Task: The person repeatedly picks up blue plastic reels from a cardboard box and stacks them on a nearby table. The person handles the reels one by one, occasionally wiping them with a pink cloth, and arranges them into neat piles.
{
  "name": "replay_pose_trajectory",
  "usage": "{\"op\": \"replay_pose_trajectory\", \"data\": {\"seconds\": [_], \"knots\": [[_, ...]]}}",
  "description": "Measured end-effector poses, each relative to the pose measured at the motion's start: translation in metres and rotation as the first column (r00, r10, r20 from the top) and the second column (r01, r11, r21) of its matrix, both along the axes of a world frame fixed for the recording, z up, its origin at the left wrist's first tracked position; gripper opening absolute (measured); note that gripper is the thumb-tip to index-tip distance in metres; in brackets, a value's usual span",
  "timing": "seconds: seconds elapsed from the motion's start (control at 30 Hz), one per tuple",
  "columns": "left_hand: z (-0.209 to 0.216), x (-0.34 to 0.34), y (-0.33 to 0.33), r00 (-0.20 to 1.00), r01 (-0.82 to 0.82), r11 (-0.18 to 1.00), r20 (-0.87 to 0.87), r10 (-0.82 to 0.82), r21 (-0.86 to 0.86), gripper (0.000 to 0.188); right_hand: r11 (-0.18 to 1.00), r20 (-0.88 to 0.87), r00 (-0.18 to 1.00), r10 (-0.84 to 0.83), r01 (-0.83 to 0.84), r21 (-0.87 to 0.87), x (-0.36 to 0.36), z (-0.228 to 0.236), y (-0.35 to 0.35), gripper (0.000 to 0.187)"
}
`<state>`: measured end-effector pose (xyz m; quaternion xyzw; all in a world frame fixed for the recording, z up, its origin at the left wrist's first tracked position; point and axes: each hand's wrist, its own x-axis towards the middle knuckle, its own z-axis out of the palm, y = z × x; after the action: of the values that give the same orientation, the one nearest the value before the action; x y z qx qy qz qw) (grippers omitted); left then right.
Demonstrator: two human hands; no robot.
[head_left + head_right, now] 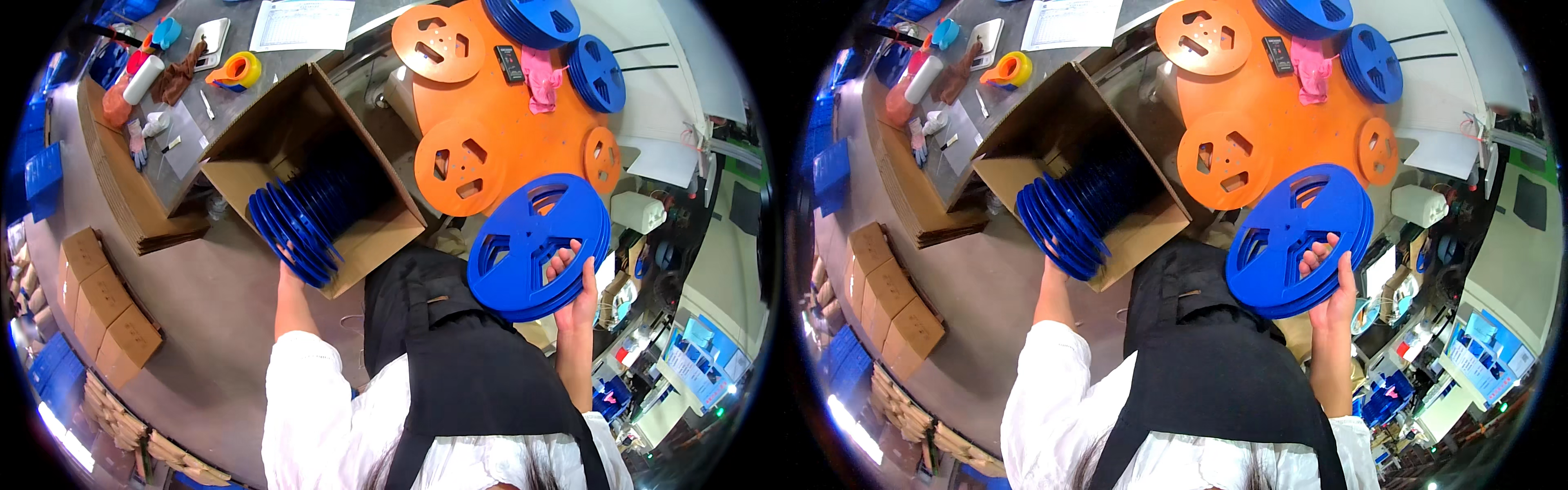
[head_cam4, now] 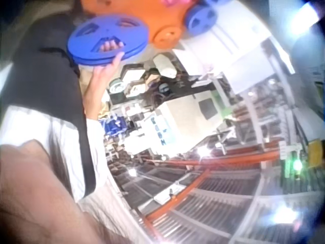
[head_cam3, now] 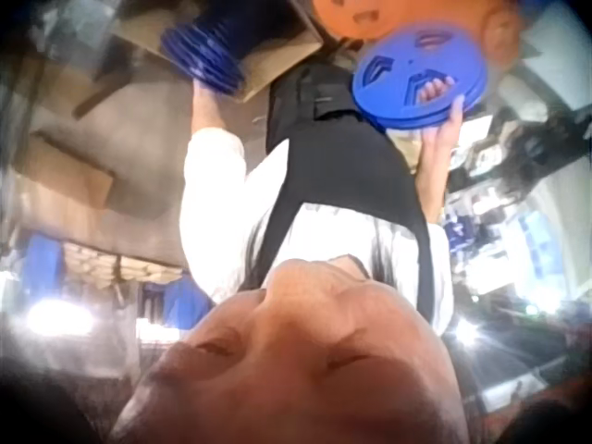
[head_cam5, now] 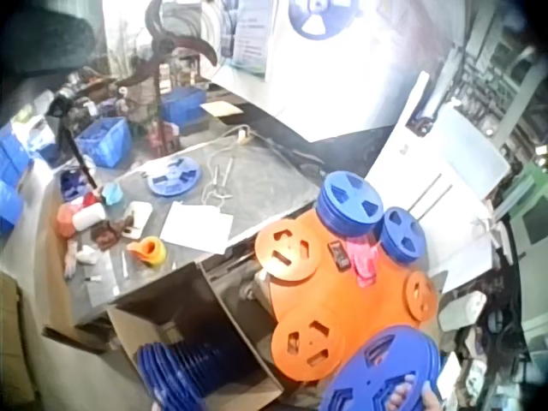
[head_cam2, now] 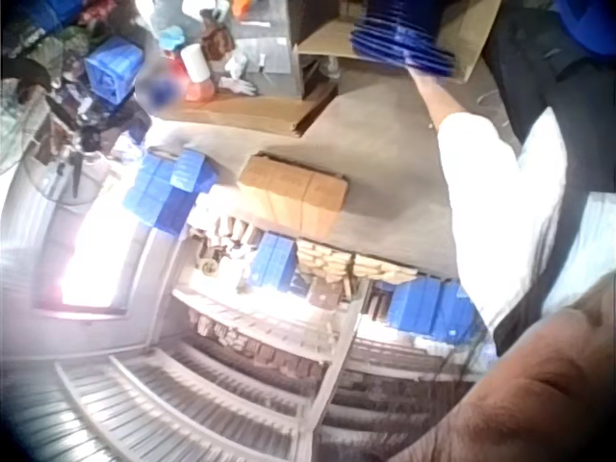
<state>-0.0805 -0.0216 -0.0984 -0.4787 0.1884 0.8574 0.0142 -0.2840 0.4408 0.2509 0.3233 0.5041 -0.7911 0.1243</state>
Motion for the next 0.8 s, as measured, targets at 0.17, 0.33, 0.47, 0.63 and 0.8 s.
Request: {"op": "replay_pose_trajectory", "data": {"seconds": [0.17,0.33,0.47,0.63,0.8], "knots": [[-0.008,0.004,0.016,0.763,0.032,0.971,0.633,0.13,-0.238,0.066,0.997,-0.048,0.999,0.006,-0.003,0.074,0.004,0.012,-0.005,0.044],[-0.033,0.021,0.054,0.774,0.233,0.948,0.632,-0.046,-0.216,0.052,0.98,-0.053,0.997,0.054,-0.043,0.192,0.004,0.019,-0.01,0.047],[-0.002,-0.033,0.099,0.797,0.547,0.785,0.467,-0.383,-0.289,0.051,0.963,-0.144,0.986,0.08,-0.039,0.266,0.01,0.021,0.0,0.048],[0.055,-0.109,0.143,0.784,0.616,0.685,0.219,-0.581,-0.389,0.048,0.995,-0.217,0.973,-0.071,0.085,0.054,0.017,0.025,0.021,0.051],[0.113,-0.162,0.158,0.765,0.594,0.672,0.051,-0.642,-0.441,0.045,0.972,-0.257,0.941,-0.219,0.187,-0.143,0.035,0.014,0.06,0.058]]}}
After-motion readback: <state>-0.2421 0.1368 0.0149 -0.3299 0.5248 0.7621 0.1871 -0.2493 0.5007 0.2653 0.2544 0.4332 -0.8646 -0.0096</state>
